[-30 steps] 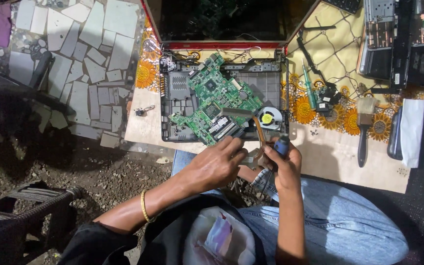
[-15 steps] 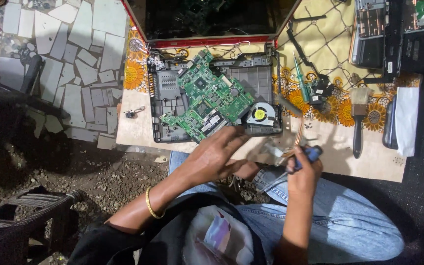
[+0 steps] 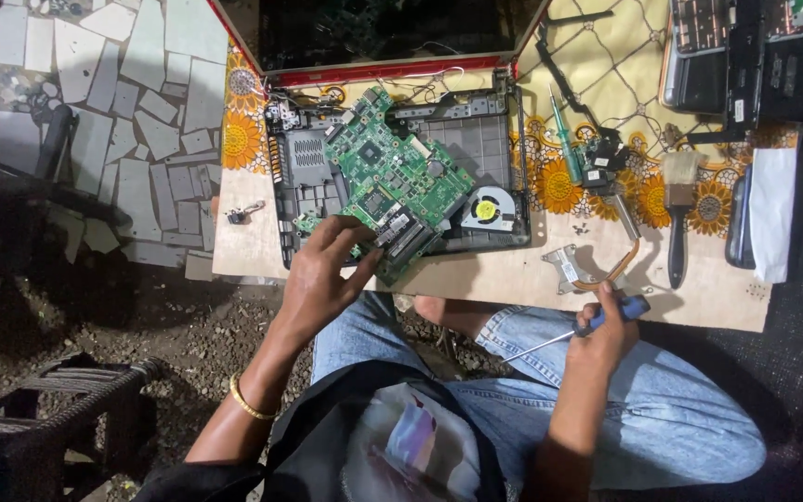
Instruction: The person uses a screwdriver to remove a heatsink from a green motherboard. They then use a brush to clean the surface of the board and flip it over to clean the other side.
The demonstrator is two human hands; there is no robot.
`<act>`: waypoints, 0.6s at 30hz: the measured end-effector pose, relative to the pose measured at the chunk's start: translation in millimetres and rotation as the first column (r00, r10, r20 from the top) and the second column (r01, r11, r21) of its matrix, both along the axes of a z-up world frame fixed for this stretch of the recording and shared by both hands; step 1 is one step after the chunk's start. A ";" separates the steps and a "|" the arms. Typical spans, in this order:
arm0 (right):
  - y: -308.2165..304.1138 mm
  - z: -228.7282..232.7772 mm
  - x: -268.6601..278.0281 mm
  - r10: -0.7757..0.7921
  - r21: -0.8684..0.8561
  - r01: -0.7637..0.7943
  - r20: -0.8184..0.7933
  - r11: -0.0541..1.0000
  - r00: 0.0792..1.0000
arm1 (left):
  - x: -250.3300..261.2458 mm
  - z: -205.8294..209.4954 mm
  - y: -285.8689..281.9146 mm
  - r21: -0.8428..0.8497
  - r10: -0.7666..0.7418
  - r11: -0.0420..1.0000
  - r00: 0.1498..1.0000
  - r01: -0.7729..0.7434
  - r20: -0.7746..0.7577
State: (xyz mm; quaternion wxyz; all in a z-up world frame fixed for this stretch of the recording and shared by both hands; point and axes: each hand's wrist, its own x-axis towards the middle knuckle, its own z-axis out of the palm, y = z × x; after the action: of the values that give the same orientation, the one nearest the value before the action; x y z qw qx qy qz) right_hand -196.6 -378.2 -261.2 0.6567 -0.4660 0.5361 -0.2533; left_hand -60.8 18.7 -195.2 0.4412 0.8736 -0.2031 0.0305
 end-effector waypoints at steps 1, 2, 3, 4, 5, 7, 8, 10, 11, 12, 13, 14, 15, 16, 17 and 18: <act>2.3 4.5 1.7 -0.007 -0.002 0.007 -0.002 1.000 1.000 | -0.1 0.9 -0.5 -0.002 -0.007 1.000 1.000 0.007 -0.002; 4.6 9.0 3.5 -0.011 0.008 0.011 0.000 1.000 1.000 | -0.1 1.9 -1.1 -0.009 -0.005 1.000 1.000 0.005 -0.003; 7.6 13.3 5.1 -0.013 0.020 0.013 0.001 1.000 1.000 | -1.1 3.2 -0.6 -0.015 0.000 1.000 1.000 0.000 -0.006; 6.8 14.2 4.2 -0.018 0.020 0.018 -0.002 1.000 1.000 | -0.6 4.2 -1.4 -0.014 -0.006 1.000 1.000 0.006 -0.009; 6.9 14.3 3.7 -0.016 0.014 0.016 -0.015 1.000 1.000 | -0.5 5.5 -1.2 -0.026 -0.010 1.000 1.000 0.009 -0.011; 5.9 11.0 2.5 -0.018 0.008 0.019 -0.030 1.000 0.999 | 0.6 8.9 -1.0 -0.038 -0.019 0.999 1.000 0.019 -0.015; 4.9 7.7 1.6 -0.015 -0.005 0.015 -0.036 1.000 0.999 | 1.3 11.2 -0.9 -0.050 -0.022 0.999 1.000 0.021 -0.011; 5.0 9.8 1.8 -0.016 -0.020 0.015 -0.045 1.000 0.999 | 1.7 13.2 -1.5 -0.066 -0.028 0.997 1.000 0.027 -0.009; 7.5 14.3 4.2 -0.014 -0.026 0.013 -0.051 1.000 0.999 | 2.5 13.3 -1.1 -0.064 -0.027 0.998 1.000 0.026 -0.006; 9.9 18.8 6.7 -0.013 -0.032 0.011 -0.058 0.999 0.998 | 3.4 13.4 -0.6 -0.062 -0.026 0.998 1.000 0.026 -0.004; 11.7 21.2 7.2 -0.016 -0.032 0.014 -0.058 0.999 0.998 | 3.8 12.2 -0.2 -0.062 -0.029 0.998 1.000 0.028 -0.004; 13.5 23.3 7.6 -0.021 -0.040 0.019 -0.046 0.999 0.999 | 4.2 10.9 0.2 -0.058 -0.020 0.998 1.000 0.019 -0.010; 15.1 25.7 6.8 -0.025 -0.048 0.023 -0.038 0.999 0.999 | 3.2 9.1 0.5 -0.055 -0.010 0.998 1.000 0.009 -0.020; 15.5 25.7 7.4 -0.027 -0.048 0.025 -0.041 0.999 0.999 | 3.2 13.3 0.7 -0.055 -0.013 0.998 1.000 0.011 -0.023; 15.8 25.7 8.3 -0.026 -0.052 0.024 -0.042 0.998 0.999 | 4.1 17.6 0.7 -0.060 -0.013 0.998 0.999 0.011 -0.030; 16.1 25.7 9.2 -0.025 -0.055 0.022 -0.043 0.998 0.999 | 5.1 21.9 0.7 -0.066 -0.014 0.998 0.999 0.011 -0.038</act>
State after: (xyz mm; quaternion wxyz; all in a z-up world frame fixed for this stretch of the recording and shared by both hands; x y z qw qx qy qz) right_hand -187.5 -362.1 -235.5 0.6288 -0.4829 0.5487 -0.2652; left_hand -55.7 19.3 -173.3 0.4735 0.8578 -0.1989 0.0177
